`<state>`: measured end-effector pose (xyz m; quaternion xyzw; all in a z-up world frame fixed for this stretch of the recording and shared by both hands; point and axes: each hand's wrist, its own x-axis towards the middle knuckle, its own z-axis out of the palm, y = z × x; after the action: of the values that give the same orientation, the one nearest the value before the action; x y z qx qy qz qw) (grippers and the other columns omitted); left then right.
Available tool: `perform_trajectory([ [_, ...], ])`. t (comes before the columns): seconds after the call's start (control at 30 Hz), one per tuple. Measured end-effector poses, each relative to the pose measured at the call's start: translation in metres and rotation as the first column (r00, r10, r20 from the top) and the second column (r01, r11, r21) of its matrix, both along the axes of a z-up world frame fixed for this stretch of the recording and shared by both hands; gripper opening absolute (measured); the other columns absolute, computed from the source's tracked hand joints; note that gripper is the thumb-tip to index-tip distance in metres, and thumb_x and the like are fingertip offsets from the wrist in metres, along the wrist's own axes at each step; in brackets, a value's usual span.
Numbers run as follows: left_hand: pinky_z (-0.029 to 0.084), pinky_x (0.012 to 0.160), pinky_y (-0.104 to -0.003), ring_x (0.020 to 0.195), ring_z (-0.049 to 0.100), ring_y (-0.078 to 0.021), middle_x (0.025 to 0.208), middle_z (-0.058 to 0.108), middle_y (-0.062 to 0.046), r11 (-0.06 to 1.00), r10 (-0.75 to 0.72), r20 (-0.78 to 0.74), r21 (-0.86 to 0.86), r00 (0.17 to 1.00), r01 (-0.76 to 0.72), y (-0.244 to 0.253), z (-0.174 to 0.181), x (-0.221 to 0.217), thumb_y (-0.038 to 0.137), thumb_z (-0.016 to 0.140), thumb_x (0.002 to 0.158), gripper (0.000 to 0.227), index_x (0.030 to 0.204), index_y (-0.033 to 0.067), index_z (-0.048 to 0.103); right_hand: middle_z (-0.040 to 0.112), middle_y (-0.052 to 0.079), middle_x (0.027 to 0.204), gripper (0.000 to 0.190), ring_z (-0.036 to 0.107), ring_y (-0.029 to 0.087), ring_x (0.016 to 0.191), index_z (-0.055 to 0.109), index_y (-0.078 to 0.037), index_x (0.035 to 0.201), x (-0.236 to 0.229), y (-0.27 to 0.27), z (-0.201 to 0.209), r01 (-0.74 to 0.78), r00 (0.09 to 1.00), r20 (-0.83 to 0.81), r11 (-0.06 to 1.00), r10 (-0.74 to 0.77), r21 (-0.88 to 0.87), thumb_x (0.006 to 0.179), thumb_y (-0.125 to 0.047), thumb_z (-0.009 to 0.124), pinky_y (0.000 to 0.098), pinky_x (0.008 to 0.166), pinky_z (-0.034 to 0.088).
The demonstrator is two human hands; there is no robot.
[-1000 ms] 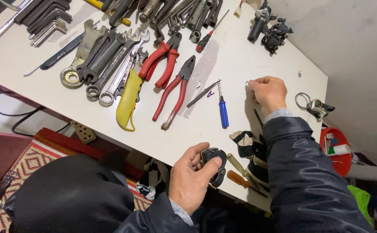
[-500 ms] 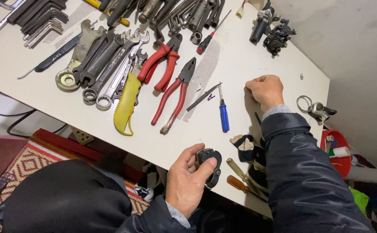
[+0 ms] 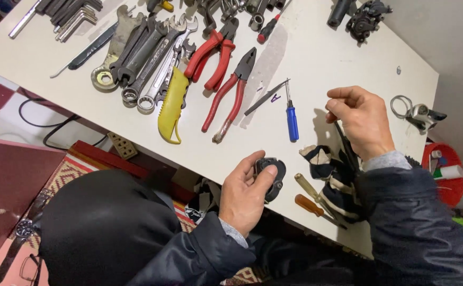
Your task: Checking the internal mechanism and functionality of a bicycle shifter using a screwdriver on a workbench.
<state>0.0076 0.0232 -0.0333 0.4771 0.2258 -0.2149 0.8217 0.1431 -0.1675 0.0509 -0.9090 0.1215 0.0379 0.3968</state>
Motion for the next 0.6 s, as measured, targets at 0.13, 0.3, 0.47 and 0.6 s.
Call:
perform_trajectory([
  [0.13, 0.058, 0.096, -0.028, 0.109, 0.072, -0.0149, 0.12, 0.074, -0.005, 0.997, 0.0, 0.026, 0.081, 1.0, -0.002, 0.004, 0.012, 0.002, 0.044, 0.061, 0.083, 0.06, 0.138, 0.0183, 0.065, 0.068, 0.009, 0.077, 0.015, 0.066, 0.015, 0.071, 0.074, -0.002, 0.107, -0.045, 0.018, 0.021, 0.031, 0.998, -0.059, 0.998, -0.028, 0.06, 0.096, -0.004, 0.063, 0.0285, 0.087, 0.057],
  [0.3, 0.056, 0.104, -0.034, 0.124, 0.067, -0.0213, 0.136, 0.069, -0.007, 0.998, 0.061, 0.034, 0.015, 0.998, -0.061, -0.004, 0.002, 0.0, 0.045, 0.059, 0.085, 0.06, 0.137, 0.0161, 0.064, 0.066, 0.012, 0.09, 0.011, 0.066, 0.02, 0.072, 0.07, 0.003, 0.105, -0.08, 0.005, 0.011, 0.038, 0.998, -0.052, 0.969, -0.026, 0.246, 0.098, 0.0, 0.063, 0.0296, 0.078, 0.061],
  [0.47, 0.049, 0.096, -0.024, 0.103, 0.065, -0.0124, 0.112, 0.071, -0.006, 0.995, 0.013, 0.204, 0.095, 0.979, -0.033, -0.014, -0.013, -0.007, 0.041, 0.06, 0.09, 0.049, 0.136, 0.0252, 0.064, 0.072, 0.019, 0.1, 0.011, 0.068, 0.021, 0.084, 0.066, 0.006, 0.112, -0.112, 0.028, 0.021, -0.113, 0.992, -0.049, 0.987, 0.119, 0.115, 0.105, 0.001, 0.06, 0.0302, 0.078, 0.057],
  [0.6, 0.049, 0.09, -0.025, 0.095, 0.066, -0.0154, 0.113, 0.071, -0.002, 0.993, -0.024, 0.276, 0.119, 0.961, -0.009, -0.009, -0.006, -0.016, 0.033, 0.053, 0.1, 0.035, 0.133, 0.0275, 0.063, 0.05, 0.003, 0.141, 0.052, 0.054, 0.01, 0.109, 0.059, -0.007, 0.118, -0.127, -0.028, -0.056, -0.182, 0.982, -0.035, 0.982, 0.184, 0.053, 0.069, -0.001, 0.077, 0.0257, 0.089, 0.05],
])
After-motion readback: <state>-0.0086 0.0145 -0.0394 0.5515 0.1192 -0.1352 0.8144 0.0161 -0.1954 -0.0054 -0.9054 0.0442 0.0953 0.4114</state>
